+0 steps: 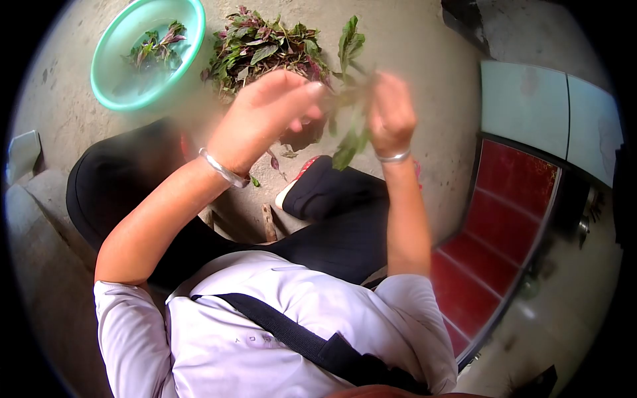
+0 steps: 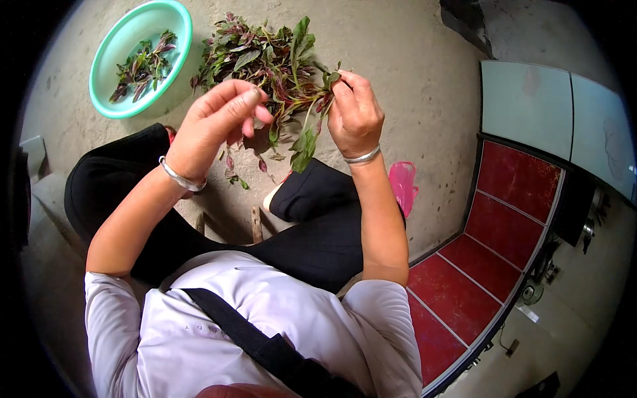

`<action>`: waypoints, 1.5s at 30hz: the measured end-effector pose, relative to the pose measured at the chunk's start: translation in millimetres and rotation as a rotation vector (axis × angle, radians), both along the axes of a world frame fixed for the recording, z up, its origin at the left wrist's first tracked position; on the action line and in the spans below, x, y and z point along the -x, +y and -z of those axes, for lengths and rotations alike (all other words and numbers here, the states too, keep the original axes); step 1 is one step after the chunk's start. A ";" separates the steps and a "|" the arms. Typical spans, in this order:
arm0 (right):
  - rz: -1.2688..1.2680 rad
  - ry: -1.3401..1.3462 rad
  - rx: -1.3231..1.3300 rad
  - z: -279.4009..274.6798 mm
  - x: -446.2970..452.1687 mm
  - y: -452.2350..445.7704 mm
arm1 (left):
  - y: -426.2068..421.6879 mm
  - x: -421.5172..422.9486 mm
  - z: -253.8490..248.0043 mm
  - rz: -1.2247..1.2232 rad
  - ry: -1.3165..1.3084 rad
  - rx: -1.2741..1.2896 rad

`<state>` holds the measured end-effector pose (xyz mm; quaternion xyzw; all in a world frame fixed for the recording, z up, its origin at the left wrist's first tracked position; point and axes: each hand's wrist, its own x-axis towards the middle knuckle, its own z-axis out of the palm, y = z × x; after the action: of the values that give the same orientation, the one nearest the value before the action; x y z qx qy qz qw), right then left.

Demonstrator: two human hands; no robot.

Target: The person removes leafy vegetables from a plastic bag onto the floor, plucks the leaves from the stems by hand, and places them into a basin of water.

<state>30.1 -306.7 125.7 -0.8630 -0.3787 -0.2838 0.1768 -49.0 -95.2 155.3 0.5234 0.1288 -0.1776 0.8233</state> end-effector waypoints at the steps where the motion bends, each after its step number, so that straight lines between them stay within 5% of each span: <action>1: 0.000 0.001 0.005 0.5 -0.2 0.6 | -1.2 0.4 3.9 0.032 0.010 0.032; 21: 0.022 0.041 -0.048 0.3 1.7 -0.7 | 1.7 3.3 16.4 0.260 0.061 0.295; 45: -0.014 0.068 -0.069 4.2 -1.8 -3.5 | -1.1 5.5 28.7 0.246 -0.062 0.108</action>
<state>31.9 -310.1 121.5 -0.8629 -0.3684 -0.2660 0.2211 -54.4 -96.3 126.6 0.4953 0.0282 -0.2677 0.8260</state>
